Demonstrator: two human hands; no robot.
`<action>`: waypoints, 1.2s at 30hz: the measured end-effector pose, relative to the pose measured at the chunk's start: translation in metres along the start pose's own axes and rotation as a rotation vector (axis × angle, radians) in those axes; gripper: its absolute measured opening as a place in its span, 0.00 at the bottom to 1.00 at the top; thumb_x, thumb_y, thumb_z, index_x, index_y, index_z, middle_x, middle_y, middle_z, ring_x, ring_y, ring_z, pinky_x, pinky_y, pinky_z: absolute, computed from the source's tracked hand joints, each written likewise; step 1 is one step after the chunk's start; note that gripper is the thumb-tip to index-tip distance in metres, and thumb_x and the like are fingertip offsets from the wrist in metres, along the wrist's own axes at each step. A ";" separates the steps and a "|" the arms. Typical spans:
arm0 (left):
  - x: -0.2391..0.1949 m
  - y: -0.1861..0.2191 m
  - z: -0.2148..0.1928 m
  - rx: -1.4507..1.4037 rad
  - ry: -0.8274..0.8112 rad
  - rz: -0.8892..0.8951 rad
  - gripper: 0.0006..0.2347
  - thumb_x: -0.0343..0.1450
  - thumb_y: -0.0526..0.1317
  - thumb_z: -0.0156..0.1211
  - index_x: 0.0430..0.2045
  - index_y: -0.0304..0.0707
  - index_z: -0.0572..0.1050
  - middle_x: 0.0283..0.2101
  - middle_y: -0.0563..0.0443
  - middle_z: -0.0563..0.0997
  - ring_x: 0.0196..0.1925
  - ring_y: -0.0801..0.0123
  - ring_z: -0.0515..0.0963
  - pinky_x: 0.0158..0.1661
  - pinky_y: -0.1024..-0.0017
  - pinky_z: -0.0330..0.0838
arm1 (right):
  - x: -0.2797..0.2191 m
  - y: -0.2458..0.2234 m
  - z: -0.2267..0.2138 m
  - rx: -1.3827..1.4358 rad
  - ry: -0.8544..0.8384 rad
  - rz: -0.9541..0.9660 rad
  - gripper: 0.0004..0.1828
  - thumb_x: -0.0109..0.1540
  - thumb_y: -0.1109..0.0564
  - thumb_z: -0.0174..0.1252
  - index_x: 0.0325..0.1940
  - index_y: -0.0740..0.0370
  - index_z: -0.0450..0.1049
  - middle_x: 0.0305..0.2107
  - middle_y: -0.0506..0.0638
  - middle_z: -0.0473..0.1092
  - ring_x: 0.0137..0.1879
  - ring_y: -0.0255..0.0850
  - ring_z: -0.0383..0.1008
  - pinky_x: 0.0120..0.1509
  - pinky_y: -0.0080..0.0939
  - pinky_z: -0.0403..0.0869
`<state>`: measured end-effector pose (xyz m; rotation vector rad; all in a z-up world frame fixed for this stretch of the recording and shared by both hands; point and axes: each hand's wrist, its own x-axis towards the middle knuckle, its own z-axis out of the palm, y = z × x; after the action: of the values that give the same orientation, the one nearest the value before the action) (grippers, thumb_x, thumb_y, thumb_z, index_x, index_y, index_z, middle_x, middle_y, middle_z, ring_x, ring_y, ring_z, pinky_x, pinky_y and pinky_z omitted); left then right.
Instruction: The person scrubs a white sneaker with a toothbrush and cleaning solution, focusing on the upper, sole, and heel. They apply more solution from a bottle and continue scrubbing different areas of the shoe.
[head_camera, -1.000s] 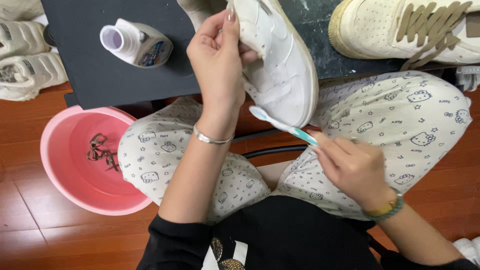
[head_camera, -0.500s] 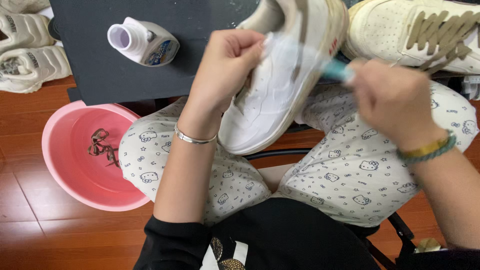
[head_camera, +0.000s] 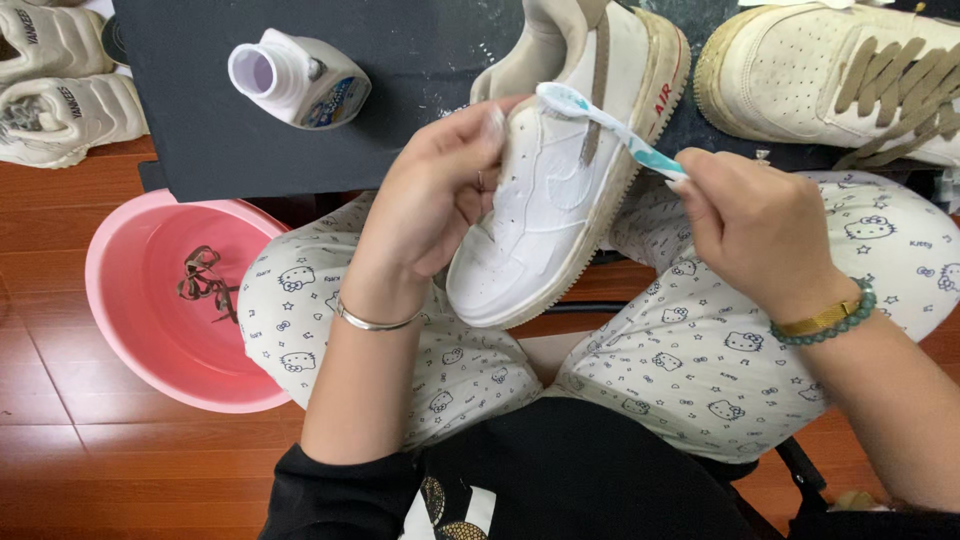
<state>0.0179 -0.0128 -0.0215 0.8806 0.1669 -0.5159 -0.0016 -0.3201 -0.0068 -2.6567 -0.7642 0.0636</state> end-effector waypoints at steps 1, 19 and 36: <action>-0.001 -0.003 -0.002 0.016 0.018 0.007 0.16 0.80 0.31 0.49 0.62 0.22 0.71 0.37 0.52 0.79 0.29 0.86 0.72 0.26 0.88 0.64 | 0.000 -0.001 0.004 0.005 -0.027 0.008 0.09 0.76 0.57 0.52 0.48 0.63 0.76 0.22 0.48 0.68 0.23 0.35 0.66 0.26 0.34 0.65; -0.003 -0.009 0.000 -0.300 0.102 -0.053 0.16 0.78 0.28 0.44 0.58 0.15 0.71 0.45 0.41 0.82 0.43 0.71 0.81 0.47 0.75 0.77 | -0.009 -0.003 0.012 0.019 0.032 -0.026 0.15 0.76 0.51 0.46 0.44 0.63 0.73 0.21 0.47 0.64 0.23 0.34 0.61 0.27 0.33 0.63; 0.015 -0.026 0.009 0.378 0.360 0.358 0.11 0.81 0.33 0.51 0.55 0.28 0.75 0.34 0.58 0.78 0.30 0.87 0.68 0.30 0.83 0.61 | 0.002 -0.029 0.006 0.118 0.022 0.123 0.09 0.70 0.59 0.56 0.53 0.66 0.73 0.30 0.57 0.74 0.29 0.48 0.75 0.32 0.45 0.72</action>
<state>0.0177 -0.0390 -0.0388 1.3396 0.2378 -0.0468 -0.0151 -0.2938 -0.0020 -2.5848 -0.5710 0.1089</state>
